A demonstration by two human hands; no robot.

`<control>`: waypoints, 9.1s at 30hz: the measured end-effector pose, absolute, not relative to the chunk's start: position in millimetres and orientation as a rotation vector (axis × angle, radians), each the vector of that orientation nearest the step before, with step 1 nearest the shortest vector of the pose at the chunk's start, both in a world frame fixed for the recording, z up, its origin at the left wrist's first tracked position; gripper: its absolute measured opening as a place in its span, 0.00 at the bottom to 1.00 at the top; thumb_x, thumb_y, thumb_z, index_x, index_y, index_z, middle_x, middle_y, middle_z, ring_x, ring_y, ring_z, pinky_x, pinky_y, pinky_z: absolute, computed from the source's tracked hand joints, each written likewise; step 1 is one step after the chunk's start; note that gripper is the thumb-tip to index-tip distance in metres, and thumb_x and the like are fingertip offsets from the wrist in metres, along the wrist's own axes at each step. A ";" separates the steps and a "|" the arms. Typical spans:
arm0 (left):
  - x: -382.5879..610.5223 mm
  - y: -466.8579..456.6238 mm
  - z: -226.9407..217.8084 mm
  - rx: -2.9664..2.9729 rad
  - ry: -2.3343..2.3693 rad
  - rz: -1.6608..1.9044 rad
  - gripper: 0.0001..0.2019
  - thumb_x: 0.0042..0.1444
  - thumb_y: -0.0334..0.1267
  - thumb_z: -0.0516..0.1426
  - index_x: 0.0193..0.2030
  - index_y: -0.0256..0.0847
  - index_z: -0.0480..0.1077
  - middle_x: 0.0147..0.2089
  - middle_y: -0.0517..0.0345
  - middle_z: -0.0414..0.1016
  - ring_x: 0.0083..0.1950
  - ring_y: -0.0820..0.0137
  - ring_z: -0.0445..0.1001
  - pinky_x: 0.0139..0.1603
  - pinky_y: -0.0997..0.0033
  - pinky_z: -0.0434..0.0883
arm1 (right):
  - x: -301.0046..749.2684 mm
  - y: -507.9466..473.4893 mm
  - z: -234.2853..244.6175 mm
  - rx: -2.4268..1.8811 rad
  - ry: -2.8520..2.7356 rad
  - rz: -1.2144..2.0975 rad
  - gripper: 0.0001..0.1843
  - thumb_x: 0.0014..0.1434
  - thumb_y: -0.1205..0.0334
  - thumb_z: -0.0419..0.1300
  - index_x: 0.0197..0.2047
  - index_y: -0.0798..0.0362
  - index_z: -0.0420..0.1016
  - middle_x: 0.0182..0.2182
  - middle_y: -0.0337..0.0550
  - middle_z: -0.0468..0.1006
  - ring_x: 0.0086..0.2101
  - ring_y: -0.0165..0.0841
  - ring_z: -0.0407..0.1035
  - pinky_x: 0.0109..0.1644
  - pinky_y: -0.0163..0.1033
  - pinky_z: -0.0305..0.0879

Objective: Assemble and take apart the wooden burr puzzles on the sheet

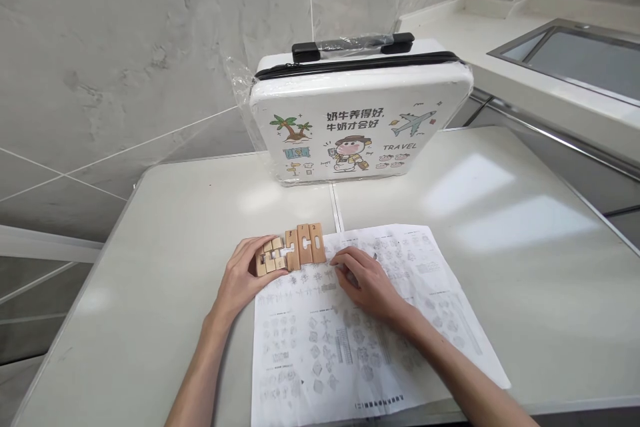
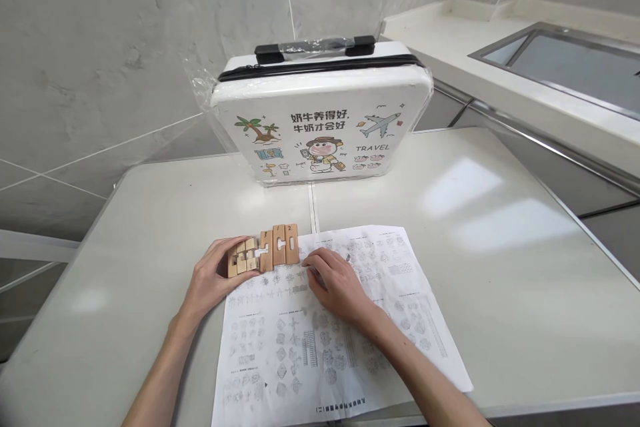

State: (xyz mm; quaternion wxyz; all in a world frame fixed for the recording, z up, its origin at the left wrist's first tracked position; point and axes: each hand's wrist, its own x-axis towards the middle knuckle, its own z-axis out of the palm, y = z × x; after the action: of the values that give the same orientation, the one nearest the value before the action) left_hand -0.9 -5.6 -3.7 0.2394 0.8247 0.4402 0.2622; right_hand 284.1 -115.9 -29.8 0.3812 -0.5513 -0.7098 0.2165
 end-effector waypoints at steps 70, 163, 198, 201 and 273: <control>99.3 -73.5 -3.8 1.509 0.719 0.344 0.41 0.48 0.48 0.77 0.67 0.52 0.69 0.43 0.58 0.80 0.43 0.63 0.78 0.46 0.63 0.73 | 297.8 -184.0 24.2 -1.616 -1.300 1.123 0.14 0.77 0.48 0.54 0.54 0.47 0.73 0.33 0.41 0.80 0.31 0.35 0.72 0.35 0.38 0.69; 99.0 -78.5 -7.6 1.468 0.517 0.530 0.40 0.42 0.47 0.80 0.63 0.53 0.75 0.55 0.51 0.75 0.54 0.58 0.77 0.55 0.58 0.76 | 297.3 -191.9 29.2 -1.647 -1.434 1.177 0.15 0.79 0.47 0.50 0.51 0.48 0.72 0.33 0.41 0.78 0.32 0.36 0.72 0.35 0.39 0.66; 101.5 -82.6 -3.1 1.436 0.635 0.497 0.29 0.61 0.41 0.70 0.66 0.49 0.68 0.61 0.48 0.75 0.43 0.70 0.77 0.59 0.53 0.77 | 408.5 -147.3 -3.0 -2.508 -1.155 0.365 0.23 0.68 0.37 0.53 0.39 0.47 0.75 0.33 0.46 0.85 0.31 0.45 0.76 0.33 0.42 0.61; 101.5 -82.7 -3.0 1.443 0.633 0.489 0.28 0.62 0.41 0.69 0.66 0.49 0.68 0.59 0.49 0.75 0.43 0.71 0.77 0.58 0.53 0.77 | 410.5 -145.3 -4.0 -2.512 -1.160 0.397 0.24 0.68 0.37 0.52 0.39 0.47 0.75 0.33 0.46 0.85 0.33 0.46 0.77 0.34 0.42 0.61; 87.2 -41.0 -8.4 2.600 0.622 0.554 0.50 0.59 0.60 0.66 0.80 0.43 0.49 0.69 0.36 0.71 0.68 0.45 0.70 0.64 0.39 0.76 | 334.2 -197.4 -20.5 -1.906 -1.415 0.714 0.18 0.77 0.46 0.53 0.40 0.48 0.73 0.27 0.38 0.78 0.25 0.35 0.69 0.31 0.39 0.63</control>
State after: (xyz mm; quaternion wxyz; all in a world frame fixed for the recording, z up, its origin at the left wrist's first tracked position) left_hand 87.2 -41.0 -8.4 0.2041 0.9323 0.2229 0.1986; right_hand 334.2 -197.4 -20.5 0.3256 -0.7270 -0.5396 0.2724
